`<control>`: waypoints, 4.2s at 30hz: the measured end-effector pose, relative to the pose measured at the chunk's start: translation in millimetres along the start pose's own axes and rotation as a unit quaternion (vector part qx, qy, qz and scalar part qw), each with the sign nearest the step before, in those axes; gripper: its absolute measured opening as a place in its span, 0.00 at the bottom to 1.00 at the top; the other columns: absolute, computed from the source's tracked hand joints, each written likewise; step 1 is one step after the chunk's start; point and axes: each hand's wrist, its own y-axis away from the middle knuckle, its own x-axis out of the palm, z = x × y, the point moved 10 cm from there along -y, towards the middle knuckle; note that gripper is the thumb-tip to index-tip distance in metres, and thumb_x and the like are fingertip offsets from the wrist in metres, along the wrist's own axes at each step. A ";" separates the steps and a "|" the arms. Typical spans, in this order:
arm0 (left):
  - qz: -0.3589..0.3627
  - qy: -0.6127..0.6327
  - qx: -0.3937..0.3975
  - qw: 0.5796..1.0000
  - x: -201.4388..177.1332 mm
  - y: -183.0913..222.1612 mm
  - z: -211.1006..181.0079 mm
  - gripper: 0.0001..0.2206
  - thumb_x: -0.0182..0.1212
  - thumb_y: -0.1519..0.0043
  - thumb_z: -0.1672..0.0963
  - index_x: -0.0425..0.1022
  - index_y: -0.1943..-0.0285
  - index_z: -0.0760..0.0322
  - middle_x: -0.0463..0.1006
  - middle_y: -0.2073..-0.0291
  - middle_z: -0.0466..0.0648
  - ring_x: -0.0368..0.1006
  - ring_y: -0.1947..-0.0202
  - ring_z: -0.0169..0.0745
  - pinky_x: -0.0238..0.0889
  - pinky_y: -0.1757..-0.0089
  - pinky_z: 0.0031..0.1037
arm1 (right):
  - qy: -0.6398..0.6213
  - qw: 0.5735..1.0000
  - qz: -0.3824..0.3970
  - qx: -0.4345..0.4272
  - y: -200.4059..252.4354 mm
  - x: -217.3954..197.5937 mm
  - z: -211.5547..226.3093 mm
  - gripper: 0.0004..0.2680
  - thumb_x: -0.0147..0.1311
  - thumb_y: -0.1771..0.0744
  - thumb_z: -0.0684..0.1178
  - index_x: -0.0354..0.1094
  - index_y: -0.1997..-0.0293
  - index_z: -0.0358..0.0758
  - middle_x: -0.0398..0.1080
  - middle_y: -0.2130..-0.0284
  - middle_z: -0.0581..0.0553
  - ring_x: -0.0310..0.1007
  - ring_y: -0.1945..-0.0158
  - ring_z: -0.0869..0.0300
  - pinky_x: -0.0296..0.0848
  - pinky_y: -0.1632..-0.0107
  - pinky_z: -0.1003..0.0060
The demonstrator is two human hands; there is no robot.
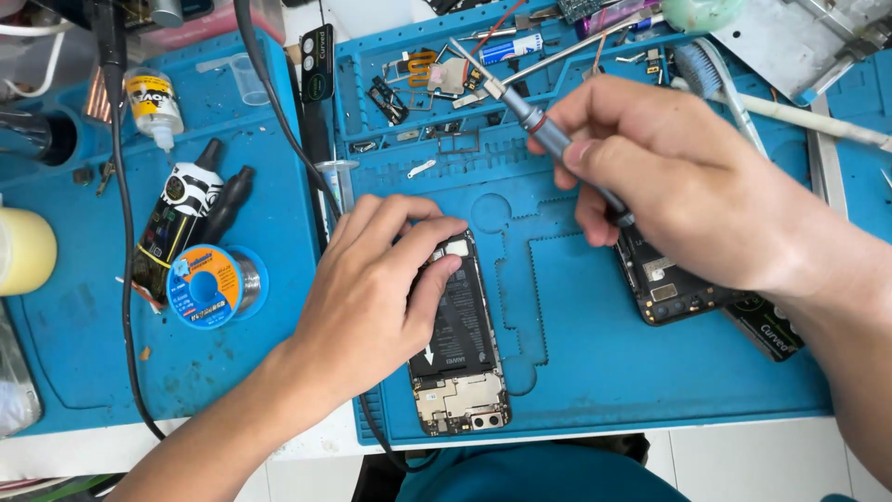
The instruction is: Disassembling a smartphone by prying the back cover, disconnecting internal ribbon cables, and unscrewing internal components.
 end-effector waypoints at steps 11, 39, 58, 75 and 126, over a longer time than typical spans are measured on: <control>-0.015 -0.010 0.004 1.000 -8.7 -1.1 -10.9 0.16 0.64 0.34 0.58 0.73 0.40 0.74 0.74 0.50 0.59 0.68 0.52 0.58 0.62 0.52 0.46 | 0.048 0.999 0.005 0.025 1.3 6.5 -7.7 0.05 0.47 0.29 0.45 0.70 0.55 0.42 0.68 0.81 0.47 0.69 0.80 0.61 0.68 0.75 0.66; 0.068 -0.054 -0.127 0.988 25.7 11.6 -14.3 0.49 0.78 0.63 0.43 0.60 0.36 0.72 0.58 0.46 0.65 0.54 0.41 0.69 0.52 0.45 0.56 | 0.356 0.933 0.047 0.038 2.5 34.5 -37.6 0.08 0.63 0.39 0.55 0.71 0.62 0.52 0.78 0.83 0.56 0.78 0.74 0.56 0.73 0.65 0.60; -0.019 0.061 -0.182 0.981 17.9 10.4 -3.2 0.27 0.65 0.51 0.51 0.64 0.44 0.65 0.62 0.52 0.56 0.58 0.47 0.58 0.52 0.50 0.44 | 0.324 0.927 0.020 -0.187 17.9 40.0 3.8 0.09 0.66 0.36 0.54 0.70 0.57 0.53 0.74 0.66 0.53 0.75 0.70 0.55 0.73 0.68 0.54; -0.154 0.222 -0.080 0.959 -24.0 15.7 -21.4 0.40 0.72 0.49 0.50 0.49 0.36 0.70 0.55 0.42 0.61 0.61 0.37 0.58 0.60 0.37 0.40 | -0.137 0.989 0.043 0.044 18.6 48.5 -17.3 0.13 0.67 0.39 0.35 0.84 0.51 0.34 0.73 0.86 0.43 0.67 0.85 0.61 0.64 0.80 0.66; -0.104 0.623 -0.176 0.755 -16.3 36.7 54.7 0.13 0.62 0.37 0.56 0.76 0.47 0.70 0.82 0.61 0.52 0.80 0.60 0.43 0.77 0.59 0.31 | 0.394 0.901 -0.027 0.180 25.5 23.3 -19.9 0.11 0.67 0.39 0.57 0.79 0.57 0.52 0.87 0.66 0.57 0.88 0.64 0.65 0.88 0.55 0.70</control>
